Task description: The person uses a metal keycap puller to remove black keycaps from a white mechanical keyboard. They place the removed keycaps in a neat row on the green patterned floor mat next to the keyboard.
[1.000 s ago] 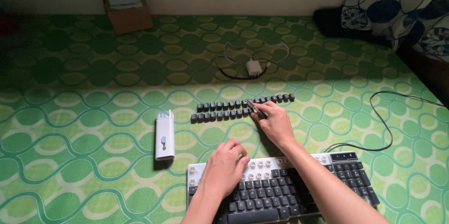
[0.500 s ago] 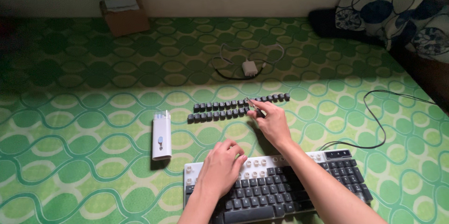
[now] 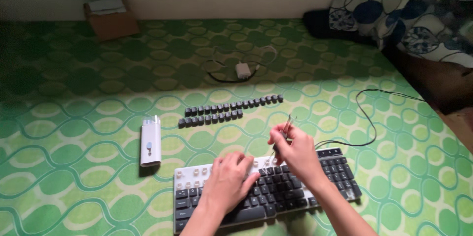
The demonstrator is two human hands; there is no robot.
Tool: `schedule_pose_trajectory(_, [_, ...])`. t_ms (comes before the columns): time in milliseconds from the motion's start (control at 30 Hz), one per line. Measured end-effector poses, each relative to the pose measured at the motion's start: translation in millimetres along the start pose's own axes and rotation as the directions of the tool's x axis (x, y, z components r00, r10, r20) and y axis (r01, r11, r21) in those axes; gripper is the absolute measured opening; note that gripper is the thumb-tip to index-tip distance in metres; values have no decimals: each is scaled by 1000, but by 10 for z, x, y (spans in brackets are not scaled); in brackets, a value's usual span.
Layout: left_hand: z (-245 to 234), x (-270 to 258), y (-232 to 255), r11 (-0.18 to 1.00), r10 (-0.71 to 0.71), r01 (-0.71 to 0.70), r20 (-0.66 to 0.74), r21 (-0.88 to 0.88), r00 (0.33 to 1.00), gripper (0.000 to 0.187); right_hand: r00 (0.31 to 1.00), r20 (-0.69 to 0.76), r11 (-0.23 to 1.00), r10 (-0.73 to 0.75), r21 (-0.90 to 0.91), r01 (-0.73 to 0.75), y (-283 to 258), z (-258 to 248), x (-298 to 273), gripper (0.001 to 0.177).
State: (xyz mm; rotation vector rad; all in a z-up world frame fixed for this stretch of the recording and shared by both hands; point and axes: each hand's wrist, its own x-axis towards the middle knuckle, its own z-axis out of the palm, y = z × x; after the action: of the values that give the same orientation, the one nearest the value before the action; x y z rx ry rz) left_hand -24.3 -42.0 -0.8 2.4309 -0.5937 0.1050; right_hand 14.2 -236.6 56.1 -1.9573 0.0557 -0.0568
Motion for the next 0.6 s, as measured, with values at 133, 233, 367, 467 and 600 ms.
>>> schedule_pose_trajectory(133, [46, -25, 15, 995, 96, -93, -91, 29, 991, 37, 994, -14, 988, -110, -110, 108, -121, -18, -273, 12])
schedule_pose_trajectory(233, [77, -39, 79, 985, 174, -169, -172, 44, 969, 38, 971, -48, 962, -232, -161, 222, -127, -8, -346, 11])
schedule_pose_trajectory(367, [174, -38, 232, 996, 73, -82, -183, -42, 980, 37, 901, -54, 877, -430, -261, 403, -60, 24, -399, 14])
schedule_pose_trajectory(467, [222, -23, 271, 999, 21, -30, -195, -43, 981, 30, 860, -25, 821, -510, -314, 477, -3, 46, -435, 17])
schedule_pose_trajectory(600, [233, -16, 257, 999, 5, -12, -202, -33, 979, 29, 817, 9, 761, -576, -358, 541, 76, 89, -423, 18])
